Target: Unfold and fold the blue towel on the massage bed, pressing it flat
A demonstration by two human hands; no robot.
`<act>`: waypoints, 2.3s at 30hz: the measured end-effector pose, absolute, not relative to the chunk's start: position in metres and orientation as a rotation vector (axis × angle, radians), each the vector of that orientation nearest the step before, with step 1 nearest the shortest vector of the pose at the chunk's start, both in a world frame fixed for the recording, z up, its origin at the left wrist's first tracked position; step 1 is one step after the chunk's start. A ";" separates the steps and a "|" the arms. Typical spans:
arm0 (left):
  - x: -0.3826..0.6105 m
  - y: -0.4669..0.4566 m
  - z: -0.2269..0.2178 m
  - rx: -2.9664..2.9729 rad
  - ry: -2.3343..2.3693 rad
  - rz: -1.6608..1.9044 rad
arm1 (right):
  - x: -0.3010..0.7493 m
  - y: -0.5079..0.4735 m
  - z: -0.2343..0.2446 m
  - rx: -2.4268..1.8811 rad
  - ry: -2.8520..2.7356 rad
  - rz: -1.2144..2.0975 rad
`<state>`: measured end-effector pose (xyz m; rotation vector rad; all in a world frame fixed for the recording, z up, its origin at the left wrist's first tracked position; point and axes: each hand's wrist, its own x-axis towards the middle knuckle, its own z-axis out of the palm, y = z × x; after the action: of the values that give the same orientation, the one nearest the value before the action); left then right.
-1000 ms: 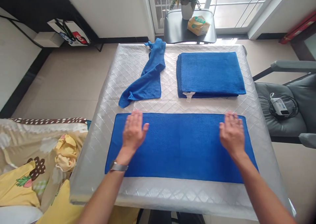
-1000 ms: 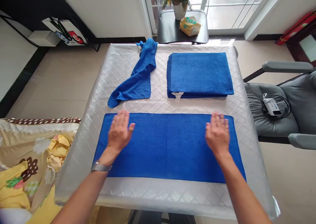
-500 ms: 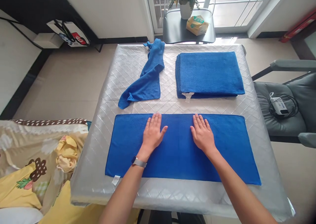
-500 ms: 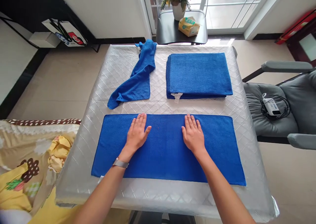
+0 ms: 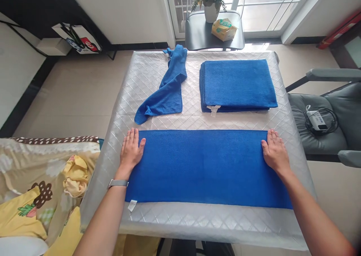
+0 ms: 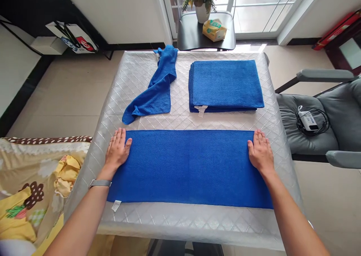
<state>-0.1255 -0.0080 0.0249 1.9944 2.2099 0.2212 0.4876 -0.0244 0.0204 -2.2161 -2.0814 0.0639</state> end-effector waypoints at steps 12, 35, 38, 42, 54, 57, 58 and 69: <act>-0.003 -0.011 0.070 2.268 1.916 0.487 | 0.383 -0.028 0.056 -1.885 -2.204 0.031; -0.042 -0.027 0.029 2.237 1.963 0.167 | 0.431 -0.029 0.025 -2.113 -2.169 0.046; -0.085 -0.025 0.028 2.140 2.089 0.177 | 0.465 -0.029 0.024 -2.197 -2.109 0.066; -0.124 -0.017 0.025 2.011 2.205 0.238 | 0.491 -0.027 0.023 -2.247 -2.061 0.082; -0.006 -0.031 0.045 2.321 1.909 0.541 | 0.378 -0.042 0.054 -1.908 -2.195 -0.024; 0.069 -0.030 0.045 2.462 1.615 0.469 | 0.305 -0.038 0.055 -1.768 -2.307 0.127; 0.088 -0.029 0.043 2.477 1.570 0.446 | 0.286 -0.034 0.053 -1.742 -2.326 0.175; 0.083 -0.014 0.033 2.346 1.790 0.231 | 0.305 -0.023 0.029 -1.840 -2.321 0.170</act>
<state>0.0828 -0.0140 0.0335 2.3459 1.7905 0.2309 0.3050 -0.0230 0.0290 -1.8404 -2.3211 0.1695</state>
